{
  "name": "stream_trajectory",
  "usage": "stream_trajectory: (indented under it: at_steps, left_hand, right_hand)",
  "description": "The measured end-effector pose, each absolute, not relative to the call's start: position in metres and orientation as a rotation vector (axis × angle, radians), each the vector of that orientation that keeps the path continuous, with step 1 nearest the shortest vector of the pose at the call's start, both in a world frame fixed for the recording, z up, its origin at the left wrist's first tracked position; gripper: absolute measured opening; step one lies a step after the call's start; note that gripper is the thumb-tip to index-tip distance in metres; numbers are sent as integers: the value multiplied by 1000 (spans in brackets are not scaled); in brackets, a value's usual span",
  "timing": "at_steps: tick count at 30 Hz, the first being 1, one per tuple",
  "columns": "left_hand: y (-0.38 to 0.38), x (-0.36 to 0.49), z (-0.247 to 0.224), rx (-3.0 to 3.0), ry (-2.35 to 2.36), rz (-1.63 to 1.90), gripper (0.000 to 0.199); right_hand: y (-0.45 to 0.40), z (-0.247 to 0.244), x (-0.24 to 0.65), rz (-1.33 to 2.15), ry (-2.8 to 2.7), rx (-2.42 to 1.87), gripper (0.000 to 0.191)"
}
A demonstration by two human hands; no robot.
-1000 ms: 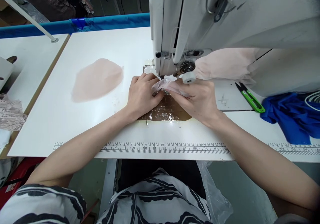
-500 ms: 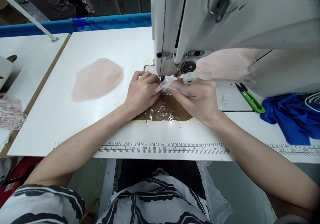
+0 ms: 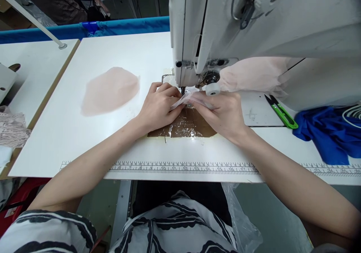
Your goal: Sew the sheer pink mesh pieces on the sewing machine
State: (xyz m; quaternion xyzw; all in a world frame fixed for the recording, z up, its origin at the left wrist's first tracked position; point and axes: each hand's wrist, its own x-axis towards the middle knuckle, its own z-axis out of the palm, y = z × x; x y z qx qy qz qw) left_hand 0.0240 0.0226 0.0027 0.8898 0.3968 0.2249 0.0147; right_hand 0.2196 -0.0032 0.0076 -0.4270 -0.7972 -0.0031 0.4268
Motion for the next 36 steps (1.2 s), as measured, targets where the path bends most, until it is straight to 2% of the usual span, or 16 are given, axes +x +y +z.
stream_trajectory:
  at_steps: [2, 6, 11, 18, 24, 30, 36]
  left_hand:
    - [22, 22, 4, 2784, 1201, 717, 19]
    - [23, 22, 5, 2856, 1173, 655, 21]
    - [22, 20, 5, 2962, 1121, 596, 20]
    - [10, 16, 7, 3293, 964, 455, 26]
    - [-3, 10, 3, 3305, 933, 660, 24]
    - [-10, 4, 0, 3302, 922, 553, 34]
    - [-9, 2, -2, 3271, 935, 541, 35]
  right_hand:
    - [-4, 8, 220, 20, -1990, -1053, 40]
    - [-6, 7, 218, 103, -1992, -1087, 17]
    - [-10, 4, 217, 181, -2045, -1116, 12]
    - [-20, 7, 224, -22, -2312, -868, 18]
    - [-25, 8, 225, -225, -2443, -839, 20]
    - [-28, 9, 225, -186, -2499, -861, 20]
    - [-28, 9, 225, -181, -2505, -854, 19]
